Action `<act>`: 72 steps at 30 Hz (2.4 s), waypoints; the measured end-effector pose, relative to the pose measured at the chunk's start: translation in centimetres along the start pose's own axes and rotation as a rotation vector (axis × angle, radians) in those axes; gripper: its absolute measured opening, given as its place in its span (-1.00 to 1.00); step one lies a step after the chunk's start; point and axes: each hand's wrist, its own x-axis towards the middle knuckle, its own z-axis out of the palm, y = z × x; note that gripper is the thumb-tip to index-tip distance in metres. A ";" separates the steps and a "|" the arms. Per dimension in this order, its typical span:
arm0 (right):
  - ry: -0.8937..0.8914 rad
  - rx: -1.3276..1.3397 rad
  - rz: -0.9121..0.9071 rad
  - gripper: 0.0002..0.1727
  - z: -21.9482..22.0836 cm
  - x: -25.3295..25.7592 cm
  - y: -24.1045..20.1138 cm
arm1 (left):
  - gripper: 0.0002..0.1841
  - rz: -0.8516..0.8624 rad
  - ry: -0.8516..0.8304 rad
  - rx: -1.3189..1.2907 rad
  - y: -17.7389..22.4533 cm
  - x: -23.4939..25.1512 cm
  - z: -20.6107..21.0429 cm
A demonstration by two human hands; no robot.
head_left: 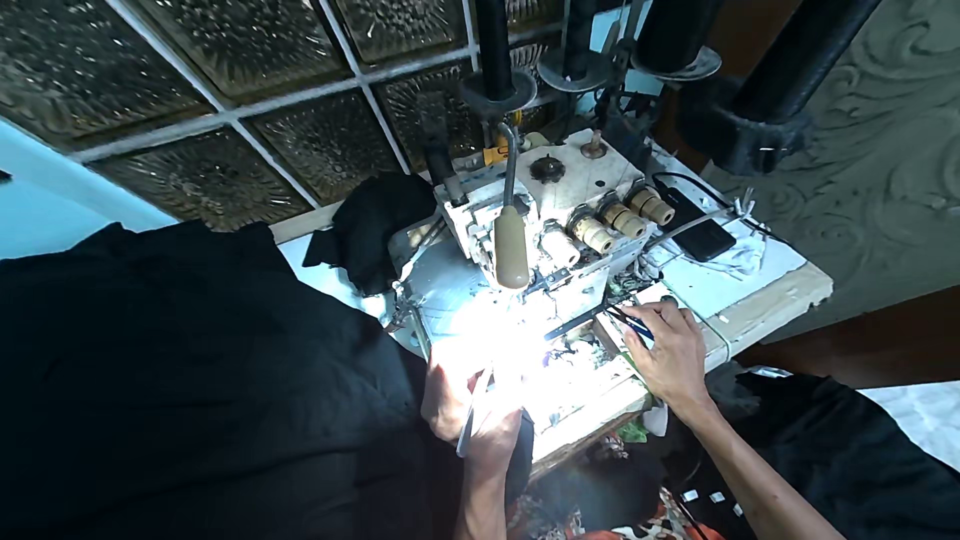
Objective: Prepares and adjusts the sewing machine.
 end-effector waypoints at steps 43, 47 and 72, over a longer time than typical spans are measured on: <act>-0.018 0.015 -0.013 -0.66 -0.3 0.1 -0.1 | -0.79 -0.257 0.142 -0.010 1.2 1.7 0.1; -0.022 0.021 -0.015 -0.66 -0.3 0.1 -0.1 | -0.85 -0.307 0.116 -0.031 0.9 2.0 0.0; -0.001 -0.010 -0.059 -0.64 -0.1 0.2 0.3 | -0.80 -0.467 0.042 -0.106 0.9 3.3 0.0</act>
